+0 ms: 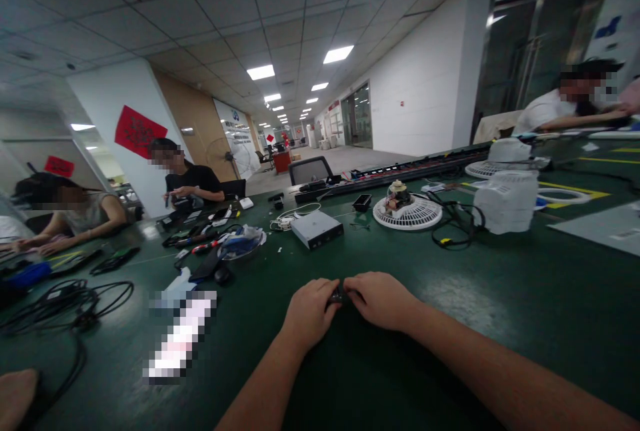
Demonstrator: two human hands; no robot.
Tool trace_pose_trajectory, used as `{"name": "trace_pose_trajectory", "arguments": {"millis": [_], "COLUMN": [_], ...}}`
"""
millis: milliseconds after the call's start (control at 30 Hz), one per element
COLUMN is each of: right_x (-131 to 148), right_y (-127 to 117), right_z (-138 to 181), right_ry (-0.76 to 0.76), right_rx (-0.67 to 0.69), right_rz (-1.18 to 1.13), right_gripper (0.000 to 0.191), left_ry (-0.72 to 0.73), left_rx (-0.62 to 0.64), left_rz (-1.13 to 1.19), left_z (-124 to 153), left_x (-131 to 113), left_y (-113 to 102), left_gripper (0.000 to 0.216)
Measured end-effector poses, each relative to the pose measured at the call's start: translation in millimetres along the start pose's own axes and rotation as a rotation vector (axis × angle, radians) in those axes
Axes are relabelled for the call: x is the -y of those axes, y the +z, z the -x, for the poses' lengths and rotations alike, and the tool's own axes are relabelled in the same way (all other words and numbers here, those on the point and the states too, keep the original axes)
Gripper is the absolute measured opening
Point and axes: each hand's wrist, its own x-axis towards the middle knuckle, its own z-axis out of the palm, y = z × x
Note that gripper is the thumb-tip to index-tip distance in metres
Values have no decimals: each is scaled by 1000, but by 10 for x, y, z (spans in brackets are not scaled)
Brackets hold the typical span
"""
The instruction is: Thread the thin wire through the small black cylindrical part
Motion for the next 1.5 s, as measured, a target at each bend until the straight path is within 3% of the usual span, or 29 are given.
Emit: {"name": "trace_pose_trajectory", "arguments": {"millis": [233, 467, 733, 967, 1167, 1500], "right_x": [-35, -48, -50, 7, 5, -10], "right_y": [20, 45, 56, 49, 51, 37], "right_z": [-6, -14, -11, 20, -14, -23], "right_ry": [43, 0, -83, -103, -29, -17], "right_rx": [-30, 17, -57, -63, -25, -4], "right_rz": [-4, -105, -219, -140, -32, -73], "right_gripper": [23, 19, 25, 30, 26, 21], "left_ry": [-10, 2, -47, -71, -62, -60], "left_rx": [-4, -10, -30, -26, 5, -15], "left_rz": [-21, -3, 56, 65, 56, 35], "left_z": [0, 0, 2, 2, -1, 0], "left_x": [-16, 13, -24, -40, -91, -65], "left_y": [6, 8, -42, -64, -74, -52], "left_gripper": [41, 42, 40, 36, 32, 34]}}
